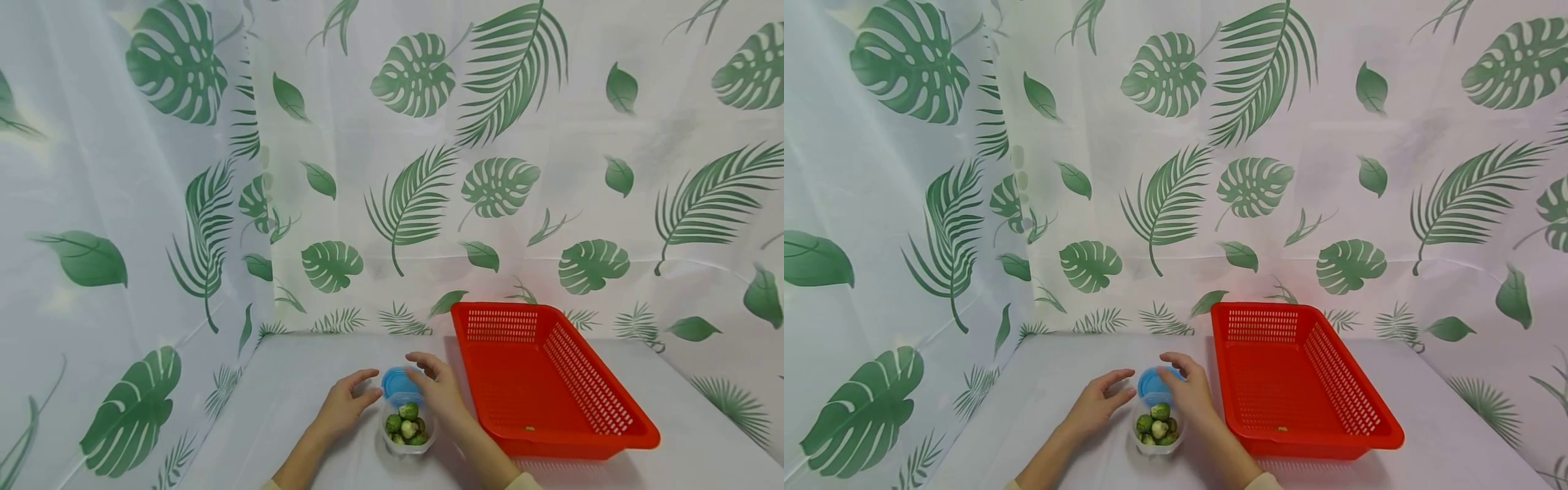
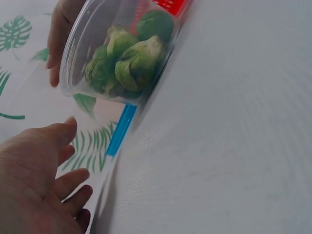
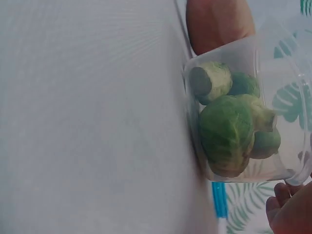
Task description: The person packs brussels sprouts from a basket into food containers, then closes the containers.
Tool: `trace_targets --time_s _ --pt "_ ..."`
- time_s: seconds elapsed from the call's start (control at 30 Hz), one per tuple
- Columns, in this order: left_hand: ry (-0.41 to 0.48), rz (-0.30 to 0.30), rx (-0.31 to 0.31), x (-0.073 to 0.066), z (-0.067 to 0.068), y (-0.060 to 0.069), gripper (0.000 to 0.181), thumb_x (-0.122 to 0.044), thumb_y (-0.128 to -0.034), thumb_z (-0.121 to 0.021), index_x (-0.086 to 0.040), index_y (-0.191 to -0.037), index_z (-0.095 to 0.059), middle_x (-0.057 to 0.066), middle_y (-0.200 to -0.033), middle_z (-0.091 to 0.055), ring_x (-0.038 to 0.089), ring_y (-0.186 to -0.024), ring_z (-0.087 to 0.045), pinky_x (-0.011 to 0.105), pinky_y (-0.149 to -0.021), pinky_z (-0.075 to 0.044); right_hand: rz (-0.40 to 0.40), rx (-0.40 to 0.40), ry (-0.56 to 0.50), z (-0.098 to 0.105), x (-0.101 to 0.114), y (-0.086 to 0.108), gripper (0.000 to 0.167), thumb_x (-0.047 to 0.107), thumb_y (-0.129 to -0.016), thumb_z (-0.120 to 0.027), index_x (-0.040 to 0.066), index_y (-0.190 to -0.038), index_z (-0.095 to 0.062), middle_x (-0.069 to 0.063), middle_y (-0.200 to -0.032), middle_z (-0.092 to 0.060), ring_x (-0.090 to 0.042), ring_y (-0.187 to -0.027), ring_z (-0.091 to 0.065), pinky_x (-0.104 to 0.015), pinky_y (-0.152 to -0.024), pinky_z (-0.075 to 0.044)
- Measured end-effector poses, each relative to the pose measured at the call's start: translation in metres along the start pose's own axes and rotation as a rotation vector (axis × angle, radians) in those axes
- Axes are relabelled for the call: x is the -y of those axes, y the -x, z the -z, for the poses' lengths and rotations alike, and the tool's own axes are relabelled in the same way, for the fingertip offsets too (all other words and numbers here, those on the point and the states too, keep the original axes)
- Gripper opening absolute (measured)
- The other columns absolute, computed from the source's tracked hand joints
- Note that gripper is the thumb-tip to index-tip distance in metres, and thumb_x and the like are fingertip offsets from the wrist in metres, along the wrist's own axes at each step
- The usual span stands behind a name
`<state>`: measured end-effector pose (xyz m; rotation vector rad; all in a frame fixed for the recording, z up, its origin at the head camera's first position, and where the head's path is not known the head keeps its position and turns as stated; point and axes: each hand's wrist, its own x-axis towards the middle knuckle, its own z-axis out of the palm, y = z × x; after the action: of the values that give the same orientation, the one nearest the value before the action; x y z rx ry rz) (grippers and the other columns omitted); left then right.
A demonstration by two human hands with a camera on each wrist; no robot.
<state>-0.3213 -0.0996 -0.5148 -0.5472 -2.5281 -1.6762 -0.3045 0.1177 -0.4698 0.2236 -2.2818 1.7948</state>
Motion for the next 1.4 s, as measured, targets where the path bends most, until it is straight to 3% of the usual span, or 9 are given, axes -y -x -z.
trace_targets --time_s 0.13,0.23,0.33,0.43,0.53,0.83,1.1,1.27,1.4 --pt "-0.066 -0.007 -0.014 0.004 -0.003 -0.003 0.048 -0.031 -0.0989 -0.072 -0.007 -0.14 -0.064 0.014 -0.146 -0.063 0.043 -0.144 -0.049 0.064 -0.118 -0.037 -0.089 -0.016 -0.019 0.0 -0.011 -0.004 0.029 0.02 -0.103 -0.065 0.006 -0.128 -0.071 -0.017 -0.131 -0.069 -0.031 -0.12 -0.059 -0.047 -0.104 -0.051" --pt "-0.168 -0.007 -0.039 0.006 -0.007 -0.007 0.048 -0.033 -0.0984 -0.072 -0.01 -0.14 -0.065 0.013 -0.144 -0.064 0.041 -0.139 -0.055 0.063 -0.116 -0.039 -0.165 -0.031 -0.057 0.001 -0.019 -0.005 0.034 0.024 -0.105 -0.061 0.006 -0.132 -0.069 -0.017 -0.137 -0.066 -0.034 -0.126 -0.058 -0.053 -0.111 -0.048" --pt "-0.25 -0.017 -0.05 0.006 -0.012 -0.011 0.046 -0.034 -0.0985 -0.072 -0.013 -0.139 -0.066 0.012 -0.143 -0.066 0.04 -0.137 -0.057 0.068 -0.118 -0.032 -0.216 -0.049 -0.084 0.002 -0.025 -0.006 0.037 0.025 -0.106 -0.06 0.005 -0.136 -0.066 -0.018 -0.142 -0.064 -0.036 -0.131 -0.056 -0.059 -0.115 -0.043" --pt "-0.313 -0.032 -0.053 0.006 -0.016 -0.013 0.044 -0.035 -0.0989 -0.071 -0.014 -0.138 -0.066 0.01 -0.142 -0.067 0.038 -0.135 -0.058 0.072 -0.119 -0.024 -0.237 -0.059 -0.062 0.003 -0.031 -0.007 0.038 0.025 -0.105 -0.061 0.005 -0.137 -0.065 -0.017 -0.14 -0.064 -0.033 -0.121 -0.057 -0.052 -0.106 -0.048" --pt "-0.359 -0.052 -0.065 0.004 -0.019 -0.013 0.042 -0.033 -0.0986 -0.071 -0.013 -0.136 -0.067 0.013 -0.141 -0.067 0.039 -0.136 -0.057 0.074 -0.116 -0.021 -0.241 -0.06 -0.007 0.004 -0.037 -0.008 0.037 0.023 -0.104 -0.063 0.006 -0.137 -0.066 -0.015 -0.14 -0.064 -0.032 -0.116 -0.058 -0.046 -0.099 -0.051" --pt "-0.468 0.028 -0.095 -0.003 -0.023 -0.011 0.04 -0.034 -0.096 -0.073 -0.009 -0.128 -0.072 0.027 -0.151 -0.053 0.046 -0.144 -0.045 0.072 -0.117 -0.021 -0.147 0.037 0.183 0.012 -0.043 -0.01 0.039 -0.001 -0.095 -0.068 -0.005 -0.133 -0.064 -0.028 -0.141 -0.061 -0.052 -0.137 -0.052 -0.064 -0.109 -0.046" --pt "-0.434 -0.01 -0.101 -0.002 -0.024 -0.008 0.038 -0.03 -0.0955 -0.074 -0.007 -0.126 -0.072 0.028 -0.148 -0.055 0.048 -0.142 -0.047 0.073 -0.113 -0.022 -0.159 0.052 0.235 0.012 -0.046 -0.01 0.036 -0.006 -0.09 -0.07 -0.003 -0.127 -0.069 -0.025 -0.136 -0.065 -0.046 -0.125 -0.059 -0.063 -0.108 -0.047" --pt "-0.281 -0.021 -0.066 -0.001 -0.023 -0.011 0.043 -0.026 -0.0977 -0.072 -0.009 -0.137 -0.066 0.019 -0.144 -0.063 0.042 -0.139 -0.053 0.069 -0.117 -0.027 -0.121 0.032 0.185 0.011 -0.05 -0.01 0.04 -0.004 -0.093 -0.069 -0.002 -0.133 -0.066 -0.023 -0.142 -0.061 -0.042 -0.124 -0.056 -0.061 -0.111 -0.045" --pt "-0.12 -0.052 -0.004 -0.001 -0.023 -0.013 0.046 -0.02 -0.1015 -0.068 -0.006 -0.145 -0.06 0.016 -0.135 -0.07 0.038 -0.131 -0.062 0.059 -0.112 -0.045 -0.078 0.031 0.127 0.009 -0.05 -0.011 0.037 -0.006 -0.096 -0.064 -0.004 -0.133 -0.066 -0.022 -0.149 -0.057 -0.045 -0.138 -0.05 -0.063 -0.116 -0.039"
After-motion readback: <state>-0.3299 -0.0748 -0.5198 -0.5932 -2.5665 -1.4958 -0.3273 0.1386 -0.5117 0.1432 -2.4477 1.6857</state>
